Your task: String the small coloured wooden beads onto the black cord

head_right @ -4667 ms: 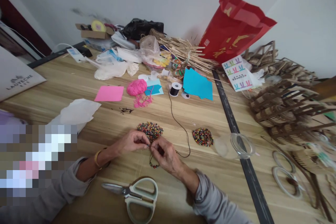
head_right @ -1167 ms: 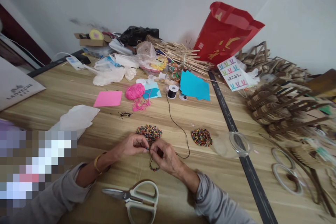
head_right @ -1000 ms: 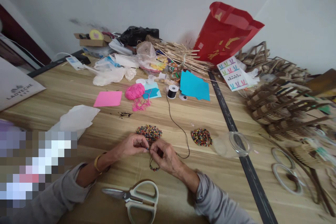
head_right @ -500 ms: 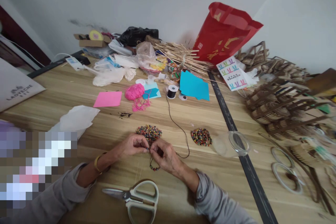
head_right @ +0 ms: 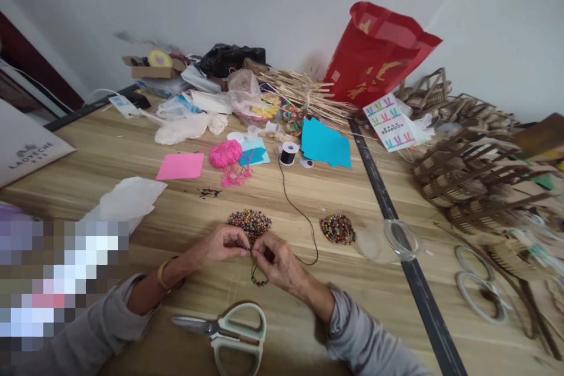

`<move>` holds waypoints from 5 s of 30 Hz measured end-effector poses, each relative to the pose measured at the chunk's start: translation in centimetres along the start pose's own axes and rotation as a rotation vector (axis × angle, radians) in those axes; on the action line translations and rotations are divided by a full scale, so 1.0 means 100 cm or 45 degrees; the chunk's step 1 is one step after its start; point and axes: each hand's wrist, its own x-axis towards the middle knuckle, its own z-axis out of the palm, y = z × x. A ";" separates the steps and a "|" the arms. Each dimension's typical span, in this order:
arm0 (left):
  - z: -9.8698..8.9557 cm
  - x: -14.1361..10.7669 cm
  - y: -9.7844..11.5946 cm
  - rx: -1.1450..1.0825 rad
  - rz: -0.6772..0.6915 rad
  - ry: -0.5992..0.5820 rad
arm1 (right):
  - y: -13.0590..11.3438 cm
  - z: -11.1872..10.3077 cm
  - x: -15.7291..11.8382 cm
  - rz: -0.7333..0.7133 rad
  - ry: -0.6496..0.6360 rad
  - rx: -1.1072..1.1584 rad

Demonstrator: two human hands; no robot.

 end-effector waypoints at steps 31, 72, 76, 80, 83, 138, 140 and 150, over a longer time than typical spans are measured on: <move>-0.001 -0.001 0.005 0.000 -0.018 0.012 | 0.001 0.000 -0.001 -0.025 -0.019 -0.023; 0.000 -0.001 0.002 0.000 -0.012 0.017 | 0.002 0.000 -0.001 -0.026 -0.009 -0.006; 0.000 -0.001 -0.001 0.002 0.002 0.010 | 0.002 0.000 -0.001 -0.035 -0.010 -0.008; 0.000 0.000 -0.001 -0.007 0.013 0.006 | 0.003 0.000 -0.001 -0.046 -0.006 -0.005; 0.000 0.000 0.000 -0.002 0.004 0.005 | 0.003 0.000 -0.001 -0.048 -0.002 -0.007; 0.000 -0.002 0.010 0.004 -0.076 0.091 | 0.003 -0.001 -0.001 -0.072 0.041 -0.016; 0.000 -0.002 0.009 0.008 -0.077 0.090 | 0.003 -0.001 -0.001 -0.073 0.046 -0.020; 0.000 -0.002 0.009 0.052 -0.049 0.086 | 0.006 0.000 -0.001 -0.088 0.048 -0.022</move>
